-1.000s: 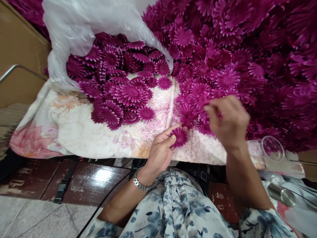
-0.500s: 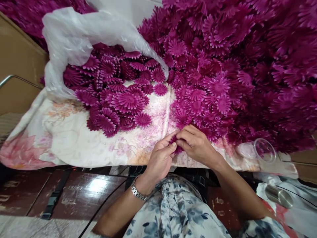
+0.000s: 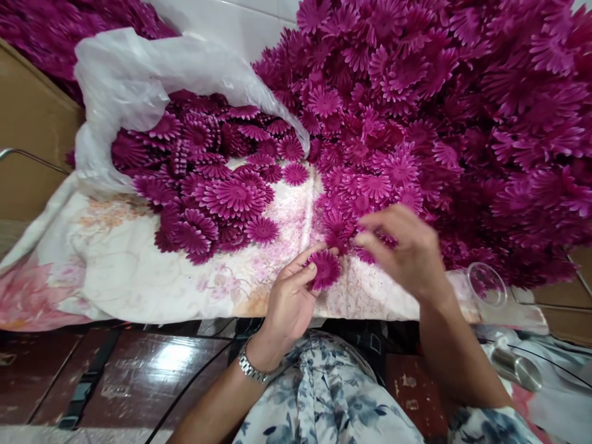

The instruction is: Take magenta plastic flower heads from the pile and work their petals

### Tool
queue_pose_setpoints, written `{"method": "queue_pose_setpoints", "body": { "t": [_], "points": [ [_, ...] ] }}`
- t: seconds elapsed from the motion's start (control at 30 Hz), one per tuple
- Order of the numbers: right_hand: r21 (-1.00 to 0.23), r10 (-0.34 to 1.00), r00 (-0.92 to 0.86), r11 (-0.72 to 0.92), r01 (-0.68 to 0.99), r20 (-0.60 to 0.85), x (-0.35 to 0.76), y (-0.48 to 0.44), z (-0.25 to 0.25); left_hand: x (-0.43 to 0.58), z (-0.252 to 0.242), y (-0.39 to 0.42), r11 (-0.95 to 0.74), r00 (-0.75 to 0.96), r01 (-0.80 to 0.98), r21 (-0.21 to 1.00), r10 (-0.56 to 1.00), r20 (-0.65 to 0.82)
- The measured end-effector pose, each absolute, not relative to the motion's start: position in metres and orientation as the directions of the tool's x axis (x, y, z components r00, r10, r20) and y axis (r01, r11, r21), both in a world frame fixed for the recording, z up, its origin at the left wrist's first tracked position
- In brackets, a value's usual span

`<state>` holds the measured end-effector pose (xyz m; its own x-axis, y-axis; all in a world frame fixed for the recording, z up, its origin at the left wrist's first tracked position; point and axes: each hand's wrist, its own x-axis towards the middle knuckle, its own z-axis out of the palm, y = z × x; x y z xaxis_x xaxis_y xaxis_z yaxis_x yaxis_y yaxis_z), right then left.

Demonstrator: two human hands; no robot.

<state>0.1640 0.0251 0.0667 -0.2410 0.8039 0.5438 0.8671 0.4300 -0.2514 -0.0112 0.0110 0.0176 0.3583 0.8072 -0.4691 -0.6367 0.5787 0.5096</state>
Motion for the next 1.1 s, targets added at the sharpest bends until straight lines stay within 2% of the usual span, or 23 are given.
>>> {"method": "queue_pose_setpoints", "body": {
  "t": [0.07,0.13,0.33,0.5,0.73,1.1],
  "points": [
    [-0.364,0.840,-0.347,0.504,0.783,0.417,0.144,0.013,0.050,-0.008,0.017,0.010,0.567,0.360,-0.643,0.515,0.817,-0.451],
    [-0.412,0.845,-0.391,0.523,0.746,0.364,0.130,0.007,0.034,-0.005,0.015,0.008,0.578,0.379,-0.626,0.524,0.812,-0.443],
    [-0.451,0.843,-0.384,0.529,0.719,0.376,0.131,0.006,0.022,-0.005,0.009,0.003,0.570,0.401,-0.603,0.558,0.821,-0.406],
    [-0.553,0.848,-0.414,0.530,0.642,0.332,0.136,0.004,0.033,-0.013,0.007,0.003,0.558,0.410,-0.603,0.571,0.830,-0.378],
    [-0.469,0.837,-0.417,0.544,0.696,0.353,0.131,0.004,0.031,-0.016,0.009,0.003,0.580,0.446,-0.600,0.551,0.814,-0.372],
    [-0.694,0.908,-0.329,0.413,0.589,0.261,0.143,-0.002,0.032,-0.008,0.000,0.000,0.508,0.366,-0.495,0.704,0.858,-0.362]
  ]
}}
